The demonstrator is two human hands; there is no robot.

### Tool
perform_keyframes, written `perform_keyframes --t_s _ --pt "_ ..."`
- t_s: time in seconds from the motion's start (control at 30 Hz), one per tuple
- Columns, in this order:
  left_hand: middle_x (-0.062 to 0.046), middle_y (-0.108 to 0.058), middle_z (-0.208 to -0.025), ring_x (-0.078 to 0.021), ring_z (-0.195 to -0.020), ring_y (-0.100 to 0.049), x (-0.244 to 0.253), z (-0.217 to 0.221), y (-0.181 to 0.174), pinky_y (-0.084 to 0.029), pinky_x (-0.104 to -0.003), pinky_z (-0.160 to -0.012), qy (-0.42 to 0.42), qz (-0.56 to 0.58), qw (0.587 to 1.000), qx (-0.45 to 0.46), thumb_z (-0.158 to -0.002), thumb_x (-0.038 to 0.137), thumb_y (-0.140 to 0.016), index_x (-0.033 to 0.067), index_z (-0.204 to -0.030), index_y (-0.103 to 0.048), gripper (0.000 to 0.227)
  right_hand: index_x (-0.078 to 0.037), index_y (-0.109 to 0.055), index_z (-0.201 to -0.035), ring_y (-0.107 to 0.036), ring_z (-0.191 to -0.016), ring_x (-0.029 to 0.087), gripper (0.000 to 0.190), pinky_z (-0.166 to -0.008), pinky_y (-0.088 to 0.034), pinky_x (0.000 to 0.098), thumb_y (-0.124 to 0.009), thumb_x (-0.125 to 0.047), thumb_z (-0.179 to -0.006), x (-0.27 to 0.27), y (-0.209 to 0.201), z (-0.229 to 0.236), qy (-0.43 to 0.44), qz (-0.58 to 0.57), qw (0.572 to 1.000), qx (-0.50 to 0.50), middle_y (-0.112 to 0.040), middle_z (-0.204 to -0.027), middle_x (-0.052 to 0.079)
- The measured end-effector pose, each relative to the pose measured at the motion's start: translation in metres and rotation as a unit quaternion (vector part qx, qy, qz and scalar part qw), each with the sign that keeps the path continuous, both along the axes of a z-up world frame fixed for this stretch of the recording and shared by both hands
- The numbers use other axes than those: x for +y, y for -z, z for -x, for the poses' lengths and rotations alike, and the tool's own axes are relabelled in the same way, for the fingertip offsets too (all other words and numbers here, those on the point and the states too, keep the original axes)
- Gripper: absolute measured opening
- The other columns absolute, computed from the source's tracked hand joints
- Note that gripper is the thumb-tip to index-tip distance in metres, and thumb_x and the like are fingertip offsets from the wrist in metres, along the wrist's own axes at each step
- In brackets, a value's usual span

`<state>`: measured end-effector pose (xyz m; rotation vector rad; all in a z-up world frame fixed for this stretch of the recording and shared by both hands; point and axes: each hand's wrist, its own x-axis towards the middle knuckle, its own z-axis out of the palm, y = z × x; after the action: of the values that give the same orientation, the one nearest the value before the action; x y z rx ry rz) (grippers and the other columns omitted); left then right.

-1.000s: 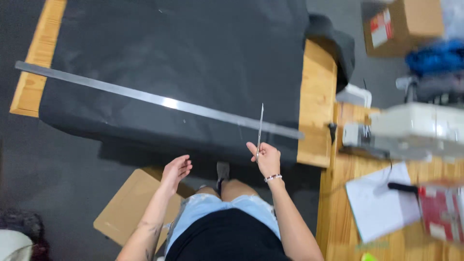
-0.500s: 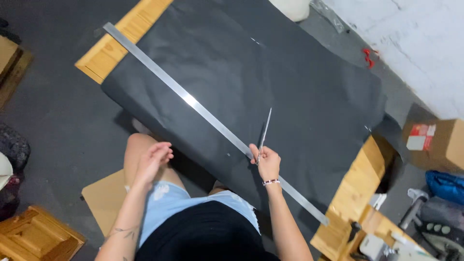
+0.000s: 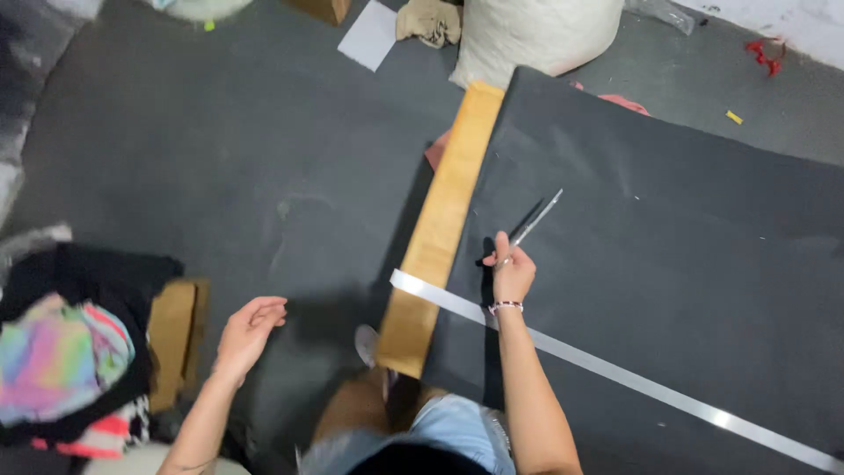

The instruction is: The person measures a large piece of black fabric on a wooden table using a metal ruler and a yellow pencil. They then use scissors to cut the fabric along the marked lines, separating a section of the material.

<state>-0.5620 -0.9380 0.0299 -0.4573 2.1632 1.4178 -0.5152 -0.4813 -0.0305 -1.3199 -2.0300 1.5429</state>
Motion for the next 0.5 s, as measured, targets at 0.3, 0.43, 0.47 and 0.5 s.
perform_keyframes --t_s 0.3,0.43,0.47,0.5 --pt "-0.021 -0.072 -0.103 -0.0259 -0.094 -0.070 0.048 0.190 0.008 -0.053 -0.038 -0.091 0.115 -0.048 0.990 0.058 -0.101 0.012 -0.063 0.0067 -0.119 -0.072 0.021 -0.018 -0.068 -0.066 -0.059 -0.059 0.013 0.052 -0.062 -0.043 0.0237 -0.068 -0.063 -0.093 -0.042 0.002 0.067 0.152 -0.019 0.983 -0.102 -0.069 -0.058 -0.001" --pt "-0.020 -0.073 -0.103 -0.0319 -0.098 -0.073 0.147 0.225 0.029 -0.056 -0.041 -0.090 0.287 -0.086 0.953 0.043 -0.096 0.018 -0.066 0.0090 -0.117 -0.073 0.024 -0.021 -0.068 -0.066 -0.062 -0.059 0.013 0.050 -0.064 -0.046 0.0248 -0.070 -0.065 -0.090 -0.040 0.014 0.070 0.200 -0.023 0.970 -0.136 -0.068 -0.056 -0.003" --pt "-0.014 -0.076 -0.100 -0.0299 -0.095 -0.074 0.173 0.231 0.025 -0.057 -0.040 -0.086 0.369 -0.076 0.925 0.058 -0.093 0.023 -0.069 0.0138 -0.114 -0.075 0.024 -0.021 -0.067 -0.065 -0.062 -0.059 0.013 0.050 -0.064 -0.046 0.0242 -0.071 -0.064 -0.090 -0.040 0.018 0.072 0.202 -0.024 0.968 -0.146 -0.068 -0.056 -0.004" --pt "-0.014 -0.076 -0.100 -0.0299 -0.095 -0.074 0.194 0.238 0.022 -0.057 -0.040 -0.086 0.387 -0.075 0.918 0.051 -0.093 0.023 -0.069 0.0138 -0.114 -0.075 0.024 -0.021 -0.067 -0.065 -0.062 -0.059 0.013 0.050 -0.064 -0.046 0.0242 -0.071 -0.064 -0.090 -0.039 0.019 0.077 0.220 -0.018 0.963 -0.152 -0.068 -0.056 -0.004"
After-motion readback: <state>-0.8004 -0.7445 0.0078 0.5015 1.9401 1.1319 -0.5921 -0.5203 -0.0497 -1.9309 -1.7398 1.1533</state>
